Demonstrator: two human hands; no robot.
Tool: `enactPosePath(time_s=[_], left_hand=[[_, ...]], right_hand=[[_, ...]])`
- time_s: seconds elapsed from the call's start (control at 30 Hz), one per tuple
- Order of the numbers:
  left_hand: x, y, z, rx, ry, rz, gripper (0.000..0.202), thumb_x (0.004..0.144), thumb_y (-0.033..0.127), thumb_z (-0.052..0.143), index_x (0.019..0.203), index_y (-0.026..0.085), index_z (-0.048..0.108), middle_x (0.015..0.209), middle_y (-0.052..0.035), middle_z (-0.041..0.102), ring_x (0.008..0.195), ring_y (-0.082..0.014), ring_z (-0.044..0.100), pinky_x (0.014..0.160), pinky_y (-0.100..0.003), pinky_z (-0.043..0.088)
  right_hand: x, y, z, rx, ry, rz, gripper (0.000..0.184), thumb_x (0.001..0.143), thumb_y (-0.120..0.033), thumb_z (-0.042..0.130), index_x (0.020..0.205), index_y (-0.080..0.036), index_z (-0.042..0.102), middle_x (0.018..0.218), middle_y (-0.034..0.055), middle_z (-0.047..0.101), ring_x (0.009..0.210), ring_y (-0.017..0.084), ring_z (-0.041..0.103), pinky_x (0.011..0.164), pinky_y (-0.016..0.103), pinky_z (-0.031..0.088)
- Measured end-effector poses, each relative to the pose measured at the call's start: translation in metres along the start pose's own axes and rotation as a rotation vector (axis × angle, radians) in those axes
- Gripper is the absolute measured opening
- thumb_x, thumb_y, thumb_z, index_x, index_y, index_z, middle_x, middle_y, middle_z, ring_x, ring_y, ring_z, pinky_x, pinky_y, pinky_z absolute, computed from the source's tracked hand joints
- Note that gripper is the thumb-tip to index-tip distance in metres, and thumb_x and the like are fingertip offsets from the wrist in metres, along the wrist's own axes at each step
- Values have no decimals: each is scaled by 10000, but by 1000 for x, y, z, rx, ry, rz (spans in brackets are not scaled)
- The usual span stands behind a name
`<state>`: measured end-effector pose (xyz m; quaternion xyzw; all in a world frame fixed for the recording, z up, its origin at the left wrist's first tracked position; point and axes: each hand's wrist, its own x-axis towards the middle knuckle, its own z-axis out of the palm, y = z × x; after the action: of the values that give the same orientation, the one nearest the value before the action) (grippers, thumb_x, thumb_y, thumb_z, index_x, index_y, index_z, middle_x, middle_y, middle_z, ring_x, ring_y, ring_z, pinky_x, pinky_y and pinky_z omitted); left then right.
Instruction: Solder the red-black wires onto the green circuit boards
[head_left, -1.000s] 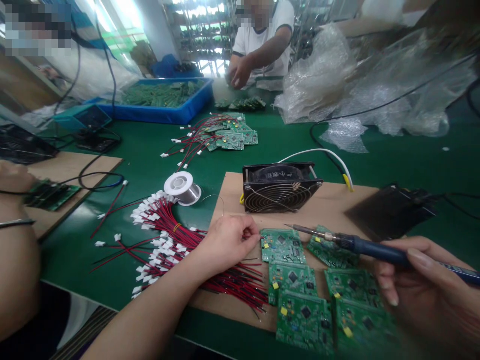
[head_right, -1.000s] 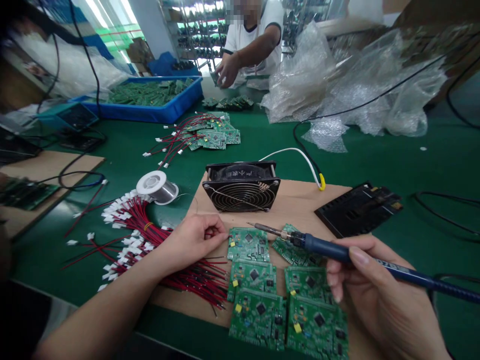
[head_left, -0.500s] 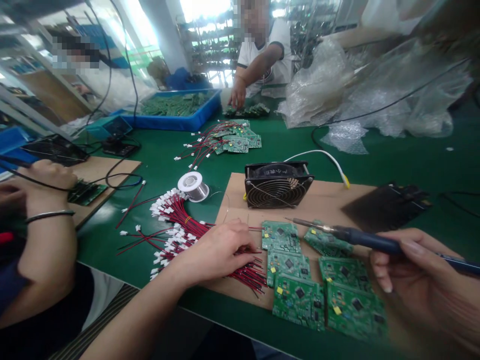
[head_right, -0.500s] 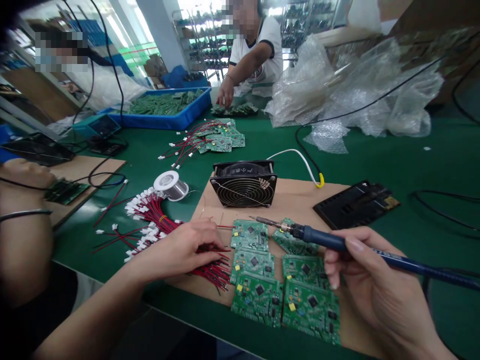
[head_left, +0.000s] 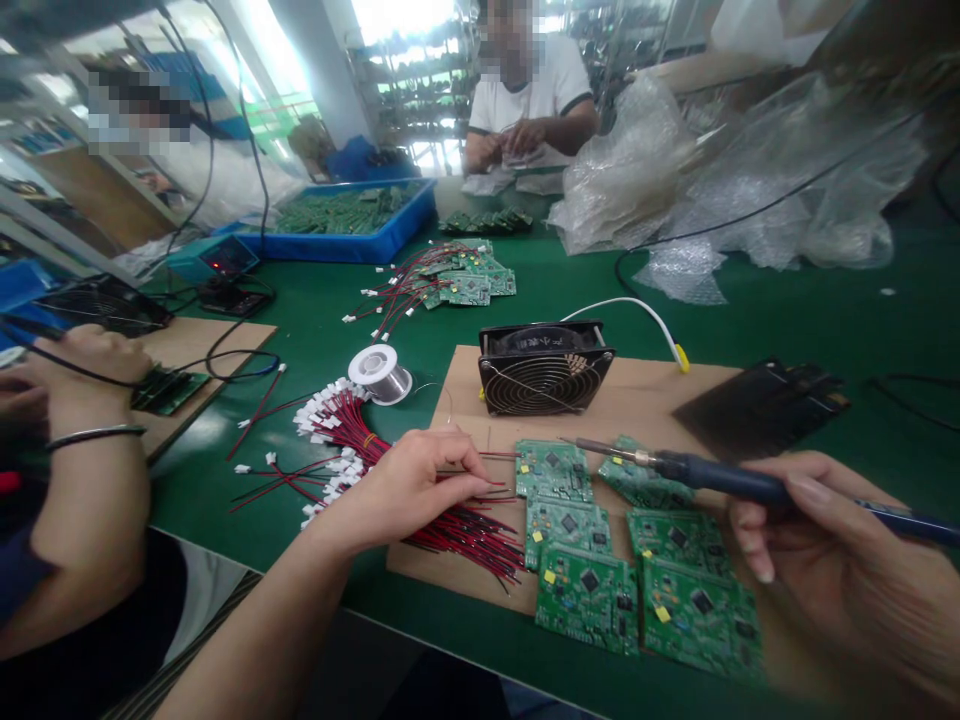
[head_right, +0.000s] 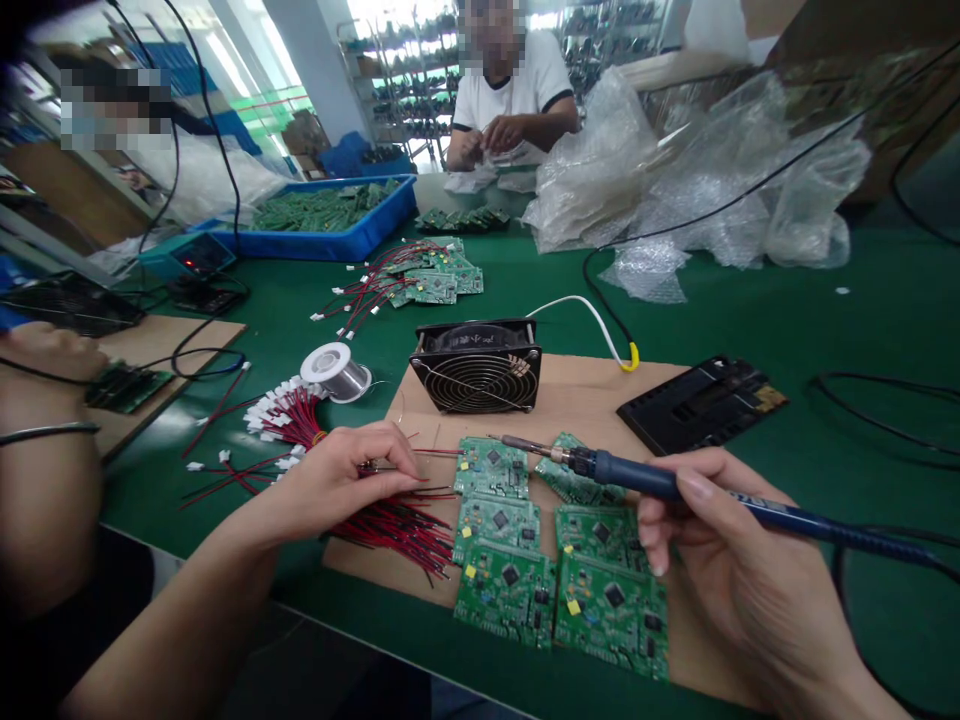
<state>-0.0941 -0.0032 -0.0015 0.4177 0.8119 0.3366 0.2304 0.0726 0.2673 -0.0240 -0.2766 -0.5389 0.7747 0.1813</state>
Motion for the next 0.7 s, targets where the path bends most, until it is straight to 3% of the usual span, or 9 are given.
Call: enactPosePath(time_s=[0.13,0.3,0.43,0.53,0.7], left_hand=[[0,-2,3,-146,44,-128,160,853,272,573,772,175,671,762,3,687,717,-125,611,672,-237,431],[1,-1,4,-170,122,-118,189,883,289,527,777,162,619,719,8,640,679,-111,582,642,-227,431],[-2,7,7,-161,250,32,176,921,255,478,800,167,572,724,17,592,658,-91,547,625,-210,426],[-1,10,18,12,302,170,148,933,189,463,848,173,583,775,10,615,701,-90,560,645,-201,428],[4,3,33,162,347,224,146,940,150,450,882,174,582,789,4,641,695,-100,593,636,-212,445]], right_hand=[[3,8,-8,3,-35,-31,270,578,-375,856,717,-200,706,578,87,623,431,193,548,317,238,433],[4,10,-14,10,-61,-41,235,620,-366,833,741,-208,709,569,81,621,424,197,553,320,241,435],[1,6,-8,-5,-89,-34,230,619,-364,843,729,-210,712,546,74,614,417,201,563,323,242,445],[-2,4,-2,-11,-76,-37,225,618,-355,851,722,-215,709,552,69,621,435,189,569,339,228,461],[-7,1,4,-42,-76,-68,230,623,-377,847,693,-207,709,553,73,623,447,184,576,340,213,466]])
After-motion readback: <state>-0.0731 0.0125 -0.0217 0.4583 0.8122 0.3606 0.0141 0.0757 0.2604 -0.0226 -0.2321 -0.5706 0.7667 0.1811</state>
